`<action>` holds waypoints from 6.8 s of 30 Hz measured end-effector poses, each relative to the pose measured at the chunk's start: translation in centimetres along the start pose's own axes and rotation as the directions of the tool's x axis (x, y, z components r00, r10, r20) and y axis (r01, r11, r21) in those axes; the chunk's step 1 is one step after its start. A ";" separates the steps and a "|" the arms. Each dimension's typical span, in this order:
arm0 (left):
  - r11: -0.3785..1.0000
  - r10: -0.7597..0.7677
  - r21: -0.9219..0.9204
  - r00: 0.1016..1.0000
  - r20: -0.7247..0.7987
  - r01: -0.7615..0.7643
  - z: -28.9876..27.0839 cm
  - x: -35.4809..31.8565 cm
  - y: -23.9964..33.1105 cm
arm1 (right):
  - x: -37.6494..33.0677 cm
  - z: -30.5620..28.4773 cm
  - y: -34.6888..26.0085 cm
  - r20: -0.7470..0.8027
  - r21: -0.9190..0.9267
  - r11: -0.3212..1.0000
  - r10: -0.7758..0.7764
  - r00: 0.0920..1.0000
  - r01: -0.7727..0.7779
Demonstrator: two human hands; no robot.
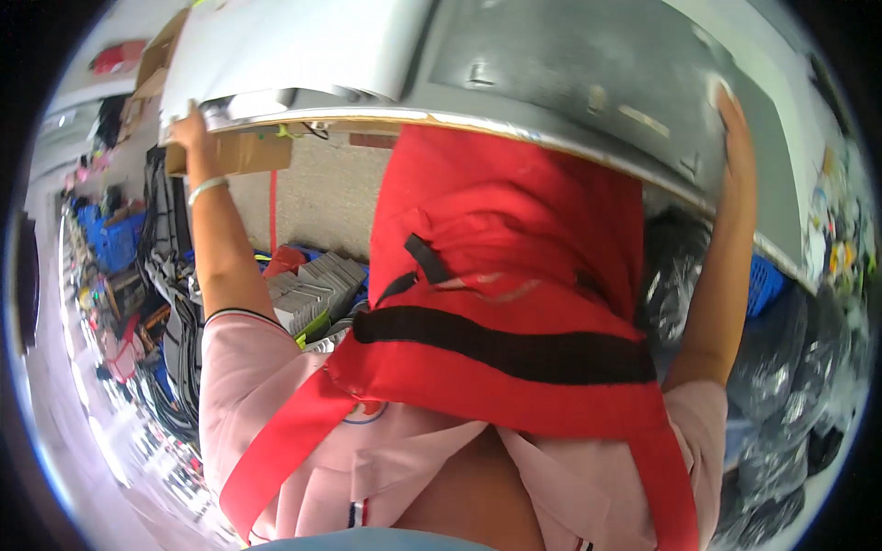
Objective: Polishing and cleaning metal plates at a factory workstation using a small cleaning pad.
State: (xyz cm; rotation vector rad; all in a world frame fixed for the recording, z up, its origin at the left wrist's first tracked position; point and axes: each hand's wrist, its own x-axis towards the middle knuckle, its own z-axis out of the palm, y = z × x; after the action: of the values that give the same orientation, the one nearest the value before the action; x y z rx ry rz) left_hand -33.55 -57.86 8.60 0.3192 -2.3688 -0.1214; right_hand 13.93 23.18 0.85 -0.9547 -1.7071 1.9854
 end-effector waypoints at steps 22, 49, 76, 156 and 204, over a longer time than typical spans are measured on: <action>0.170 0.984 -0.920 0.105 0.142 -0.352 -19.2 -36.1 35.0 | 0.9 -5.0 -3.8 0.034 -0.531 0.847 -0.006 0.999 0.023; 0.084 0.980 -0.912 0.197 0.003 -0.402 -19.0 -36.6 34.4 | -1.0 -3.9 -4.0 0.109 -0.680 0.716 -0.115 0.987 0.159; 0.043 0.988 -0.920 0.155 -0.020 -0.391 -18.5 -36.8 34.8 | -0.9 -4.0 -3.5 0.129 -0.732 0.630 -0.245 0.961 0.259; 0.114 0.967 -0.841 0.252 -0.028 -0.530 -17.7 -45.8 48.3 | 6.1 1.9 -5.7 0.335 -0.840 0.235 -0.486 0.808 0.489; 0.123 0.963 -0.870 0.270 -0.012 -0.478 -17.8 -45.7 48.4 | 7.4 24.0 -6.0 0.443 -0.655 0.600 -0.186 0.877 0.459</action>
State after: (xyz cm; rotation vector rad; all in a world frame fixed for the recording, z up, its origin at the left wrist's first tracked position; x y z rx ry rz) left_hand 1.36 0.91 -0.11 -1.7058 -2.4011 -0.7628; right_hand -8.78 11.82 5.81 -0.4289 -2.7700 1.2044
